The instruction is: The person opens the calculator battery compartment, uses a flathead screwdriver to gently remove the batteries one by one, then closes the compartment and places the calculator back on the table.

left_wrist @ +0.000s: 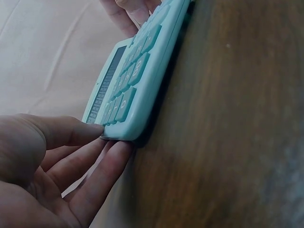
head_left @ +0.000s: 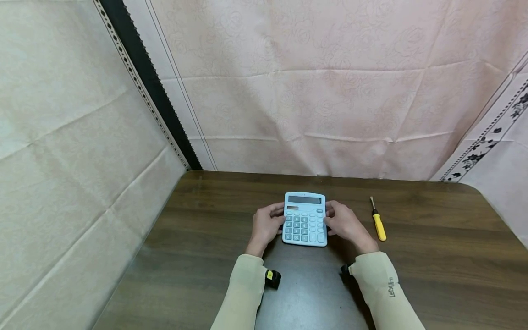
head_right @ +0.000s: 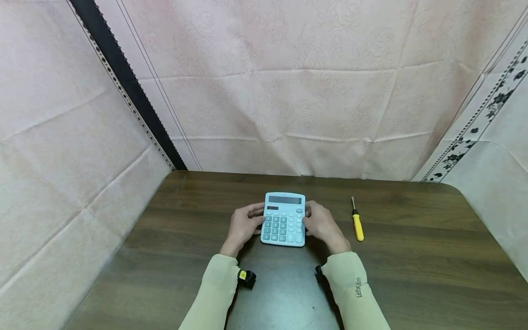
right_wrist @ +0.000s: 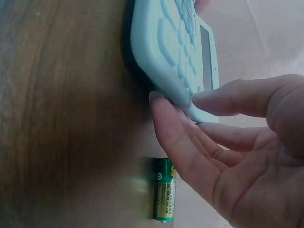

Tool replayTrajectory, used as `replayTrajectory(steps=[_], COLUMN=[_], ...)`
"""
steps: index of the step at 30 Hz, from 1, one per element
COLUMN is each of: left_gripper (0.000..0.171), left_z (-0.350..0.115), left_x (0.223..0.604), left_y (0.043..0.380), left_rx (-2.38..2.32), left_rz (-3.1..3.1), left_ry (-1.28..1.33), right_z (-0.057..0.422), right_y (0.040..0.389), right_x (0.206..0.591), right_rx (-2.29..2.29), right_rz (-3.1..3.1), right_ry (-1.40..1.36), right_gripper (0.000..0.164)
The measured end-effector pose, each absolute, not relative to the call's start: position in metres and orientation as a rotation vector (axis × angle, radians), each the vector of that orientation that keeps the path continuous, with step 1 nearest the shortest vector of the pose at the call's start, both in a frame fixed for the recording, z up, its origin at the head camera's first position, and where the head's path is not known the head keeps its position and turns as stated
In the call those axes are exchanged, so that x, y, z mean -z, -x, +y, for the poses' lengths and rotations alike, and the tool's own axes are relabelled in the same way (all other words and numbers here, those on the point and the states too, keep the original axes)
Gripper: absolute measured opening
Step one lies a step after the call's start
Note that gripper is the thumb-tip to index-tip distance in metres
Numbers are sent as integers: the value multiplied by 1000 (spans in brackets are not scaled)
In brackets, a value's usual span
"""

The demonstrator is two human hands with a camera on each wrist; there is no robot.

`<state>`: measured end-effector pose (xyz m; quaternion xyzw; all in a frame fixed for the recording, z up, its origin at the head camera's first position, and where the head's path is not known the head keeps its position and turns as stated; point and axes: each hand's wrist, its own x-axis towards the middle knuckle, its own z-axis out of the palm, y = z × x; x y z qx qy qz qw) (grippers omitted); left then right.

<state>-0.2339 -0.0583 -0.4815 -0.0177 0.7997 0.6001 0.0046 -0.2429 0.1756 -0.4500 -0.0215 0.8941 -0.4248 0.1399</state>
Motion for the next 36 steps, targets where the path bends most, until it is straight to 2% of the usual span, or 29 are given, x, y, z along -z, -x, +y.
replayTrajectory(steps=[21,27,33,36], left_gripper=[33,29,38,47], left_z=[-55,-55,-62,-66], left_x=[485,486,475,463], left_y=[235,236,239,246], left_rx=[-1891,-1773,-1561,-1429], left_rz=[2477,2703,2951,3022], left_ry=[68,58,-76,-216], right_z=[178,178,175,173], right_y=[238,236,241,247], right_x=[450,448,439,432], right_rx=[1185,1130,1105,1083], right_rz=[2615,2725,2945,3033], right_ry=[51,78,158,221], right_gripper=[49,48,40,43])
